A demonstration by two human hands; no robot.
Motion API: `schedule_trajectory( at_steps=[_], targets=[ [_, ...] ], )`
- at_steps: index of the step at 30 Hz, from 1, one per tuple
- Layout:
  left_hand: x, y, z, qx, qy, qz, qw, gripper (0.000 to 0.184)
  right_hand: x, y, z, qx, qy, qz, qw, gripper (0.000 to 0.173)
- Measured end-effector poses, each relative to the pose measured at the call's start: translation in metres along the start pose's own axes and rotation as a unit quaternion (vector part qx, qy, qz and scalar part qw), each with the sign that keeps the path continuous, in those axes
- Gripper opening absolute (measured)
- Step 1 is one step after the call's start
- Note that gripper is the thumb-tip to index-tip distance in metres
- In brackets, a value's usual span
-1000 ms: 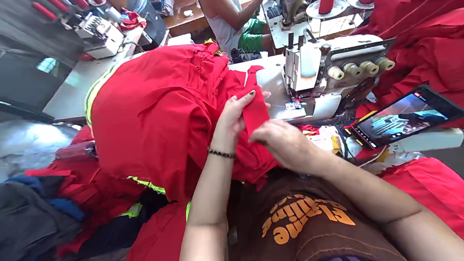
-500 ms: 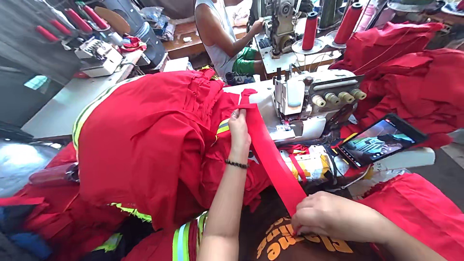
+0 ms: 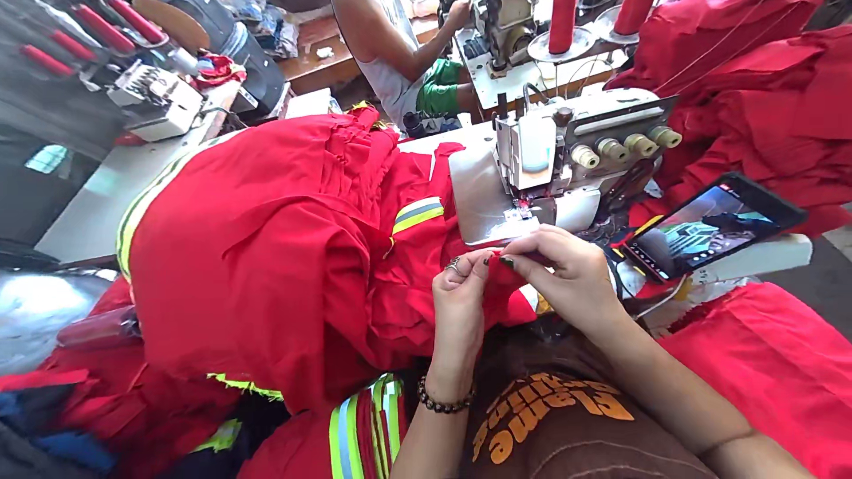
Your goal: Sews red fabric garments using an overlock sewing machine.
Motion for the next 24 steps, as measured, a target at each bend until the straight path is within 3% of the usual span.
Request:
schedule_trajectory(
  at_steps=[8, 11, 13, 16, 19, 22, 24],
  targets=[
    [-0.001, -0.002, 0.003, -0.023, 0.054, 0.042, 0.997, 0.025, 0.004, 0.007, 0.004, -0.001, -0.006, 0.017, 1.000, 0.007],
    [0.000, -0.001, 0.002, -0.064, 0.033, -0.011, 0.997, 0.012, 0.006, 0.005, 0.006, 0.013, -0.017, 0.015, 1.000, 0.007],
    [0.006, -0.003, -0.005, -0.097, 0.002, -0.093, 0.991, 0.014, 0.009, 0.004, 0.006, 0.013, -0.048, -0.014, 0.999, 0.014],
    [0.020, -0.012, -0.035, -0.216, -0.087, -0.294, 0.927, 0.015, 0.025, -0.002, 0.002, -0.035, -0.140, -0.132, 0.981, 0.041],
    [0.020, -0.020, -0.073, -0.338, -0.158, -0.409, 0.832, 0.013, 0.058, -0.018, 0.001, -0.062, -0.243, -0.269, 0.930, 0.045],
    [0.003, -0.020, -0.093, -0.338, -0.139, -0.466, 0.806, 0.016, 0.084, -0.026, 0.010, -0.039, -0.298, -0.257, 0.919, 0.040],
    [-0.015, -0.018, -0.097, -0.319, -0.188, -0.523, 0.768, 0.017, 0.091, -0.027, 0.015, -0.022, -0.311, -0.234, 0.921, 0.036]
  ],
)
Point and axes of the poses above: each hand's wrist, its own z-axis away from the middle knuckle, its own y-axis out of the back of the hand, x = y × z, the point moved 5 cm from there along -z, towards the middle knuckle, and after that the axes turned 11 degrees about z, right-handed, at the moved point
